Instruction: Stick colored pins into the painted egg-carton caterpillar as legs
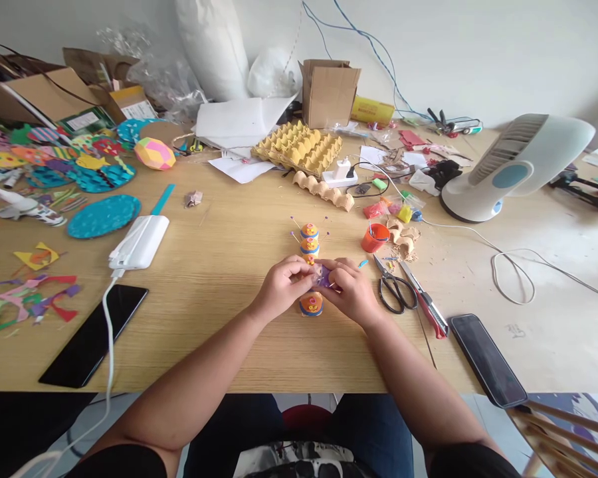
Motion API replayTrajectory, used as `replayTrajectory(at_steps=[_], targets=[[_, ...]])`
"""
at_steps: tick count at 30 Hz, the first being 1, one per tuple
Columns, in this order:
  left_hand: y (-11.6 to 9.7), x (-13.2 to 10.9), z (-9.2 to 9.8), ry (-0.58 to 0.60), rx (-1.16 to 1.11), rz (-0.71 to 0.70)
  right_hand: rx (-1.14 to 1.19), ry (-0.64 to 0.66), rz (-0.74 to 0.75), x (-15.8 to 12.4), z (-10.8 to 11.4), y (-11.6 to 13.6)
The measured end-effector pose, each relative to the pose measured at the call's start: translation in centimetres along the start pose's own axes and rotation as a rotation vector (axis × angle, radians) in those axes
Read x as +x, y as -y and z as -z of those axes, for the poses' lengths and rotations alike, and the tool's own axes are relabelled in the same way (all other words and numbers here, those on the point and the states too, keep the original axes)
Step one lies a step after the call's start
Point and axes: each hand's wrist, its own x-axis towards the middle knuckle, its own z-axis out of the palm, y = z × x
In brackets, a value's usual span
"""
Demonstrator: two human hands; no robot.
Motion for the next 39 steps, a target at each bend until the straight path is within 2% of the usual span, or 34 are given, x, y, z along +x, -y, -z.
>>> replayTrajectory(at_steps=[2,5,9,24,30,33,39], targets=[[0.3,0.1,0.1,-0.020,-0.187,0.102,-0.010,-0.060,-0.074,0.0,0.1,-0.2],[0.7,0.4,0.3,-0.113,-0.447,0.248,-0.037,-0.143,-0.192,-0.2,0.2,-0.5],[0.9,0.7,0.5,-0.176,-0.593,0.309,-0.012,-0.134,-0.222,-0.4,0.0,-0.8],[0.6,0.6,0.2,-0.115,-0.628,0.358,0.016,-0.119,-0.220,-0.5,-0.3,-0.7],[0.0,0.7,0.1,-0.134,-0.660,0.370,0.062,-0.121,-0.288,-0.6,-0.3,-0.6],[-0.2,0.8,0.1,-0.155,-0.630,0.345,0.173,-0.130,-0.337,-0.5,-0.4,-0.3],[0.0,0.5,0.0,-0.139,-0.564,0.326,0.612,-0.239,-0.513,0.0,-0.7,0.1]])
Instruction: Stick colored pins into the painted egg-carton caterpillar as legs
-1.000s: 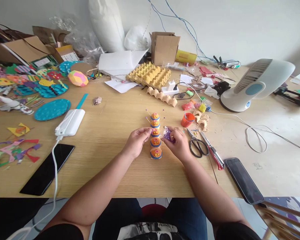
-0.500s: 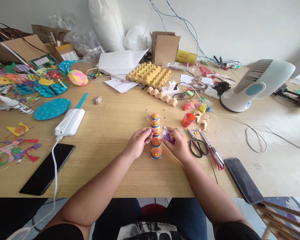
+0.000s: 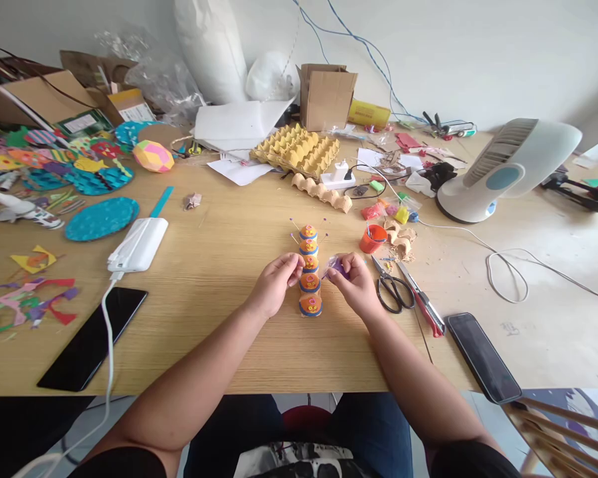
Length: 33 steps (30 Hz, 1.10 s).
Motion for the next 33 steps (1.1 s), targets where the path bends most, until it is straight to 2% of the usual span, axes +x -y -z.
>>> replayTrajectory(at_steps=[5,10,14,17,20,22,25,28,30,33], targets=[[0.4,-0.1,0.2,0.034,0.016,0.009,0.084,-0.036,-0.074,0.3,0.4,0.6],[0.4,-0.1,0.1,0.026,0.021,0.023,0.137,-0.075,-0.128,0.5,0.5,0.2],[0.4,-0.1,0.0,0.014,0.025,0.023,0.076,-0.138,-0.184,0.9,1.2,0.5],[0.4,0.1,0.1,0.005,0.027,0.016,-0.122,-0.169,-0.169,1.2,3.5,1.9],[0.4,0.2,0.1,0.003,0.022,0.011,-0.488,-0.177,-0.156,0.7,6.7,3.2],[0.4,0.2,0.1,0.007,0.014,0.012,-0.726,-0.145,-0.187,-0.1,8.8,3.3],[0.5,0.2,0.1,0.008,0.010,0.022,-0.891,-0.081,-0.189,-1.7,11.0,2.1],[0.4,0.1,0.0,0.022,0.025,0.034,-1.027,0.003,-0.110,-3.0,12.0,0.7],[0.3,0.0,0.0,0.028,0.036,0.034,-1.134,-0.017,-0.024,-3.5,12.1,0.4],[0.3,0.0,0.1,0.024,0.046,0.028,-1.183,-0.104,0.088,-3.5,11.3,1.7]])
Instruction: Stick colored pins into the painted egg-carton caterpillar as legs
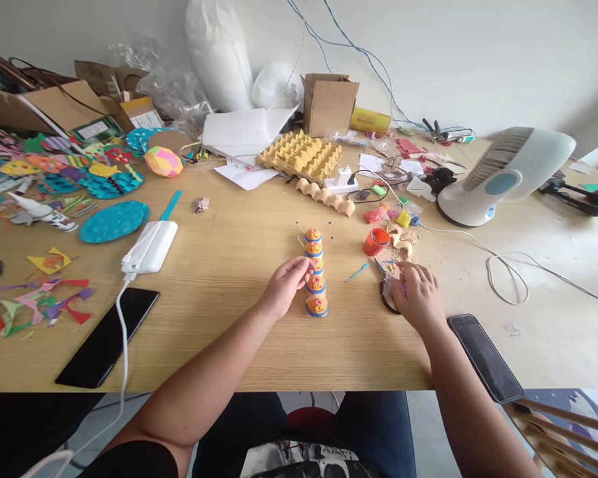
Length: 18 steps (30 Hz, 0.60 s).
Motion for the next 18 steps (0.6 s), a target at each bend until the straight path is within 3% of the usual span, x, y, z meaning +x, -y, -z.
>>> replayTrajectory(at_steps=[3,5,8,10,14,18], targets=[[0.2,0.0,0.1,0.011,0.021,-0.004,0.219,-0.052,-0.010,1.1,1.3,3.5],[0.3,-0.1,0.2,0.020,0.039,-0.008,0.502,0.009,-0.044,2.0,1.4,6.6],[0.3,-0.2,0.1,0.020,0.067,0.002,0.803,0.170,-0.132,3.1,-0.3,11.0],[0.3,-0.2,0.0,0.019,0.072,-0.005,0.923,0.177,-0.168,3.4,-2.2,12.7],[0.4,-0.2,0.1,0.034,0.070,-0.053,0.872,0.105,-0.012,3.1,-5.3,13.1],[0.6,-0.3,0.1,0.087,0.101,-0.040,0.741,0.012,0.098,2.6,-6.5,12.1]])
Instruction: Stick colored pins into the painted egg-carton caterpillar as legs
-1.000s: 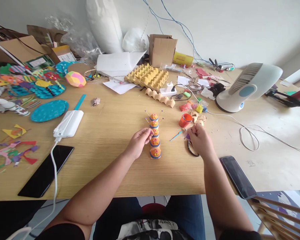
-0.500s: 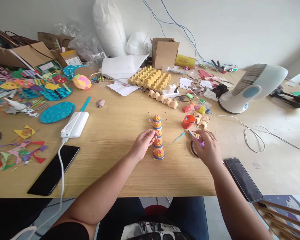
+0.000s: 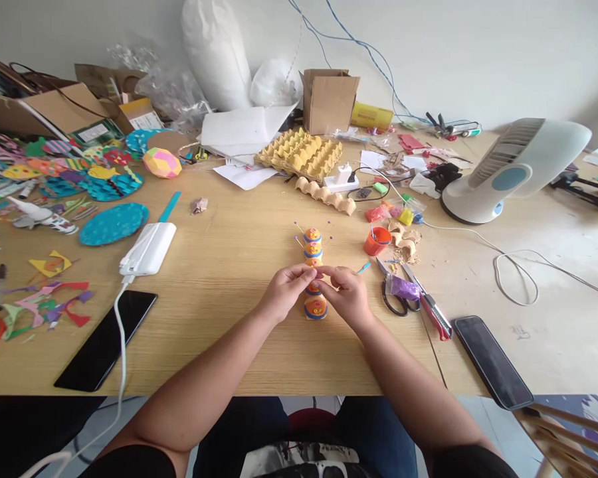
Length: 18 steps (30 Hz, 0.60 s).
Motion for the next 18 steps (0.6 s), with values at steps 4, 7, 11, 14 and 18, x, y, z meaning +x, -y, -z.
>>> replayTrajectory(at_steps=[4,7,11,14,18], targets=[[-0.17,-0.19,0.03,0.026,0.071,-0.006,-0.056,-0.012,0.118,-0.06,0.40,-0.45],[-0.41,-0.30,0.08,0.013,0.169,-0.068,0.009,-0.016,0.099,-0.12,0.55,-0.47],[-0.70,-0.34,0.13,-0.085,0.353,-0.299,0.290,0.028,-0.179,-0.28,0.45,-0.56],[-0.75,-0.30,0.28,-0.113,0.540,-0.534,0.487,0.058,-0.302,-0.11,0.44,-0.72],[-0.65,-0.27,0.64,-0.057,0.778,-0.765,0.559,0.144,-0.317,0.24,0.65,-0.65]])
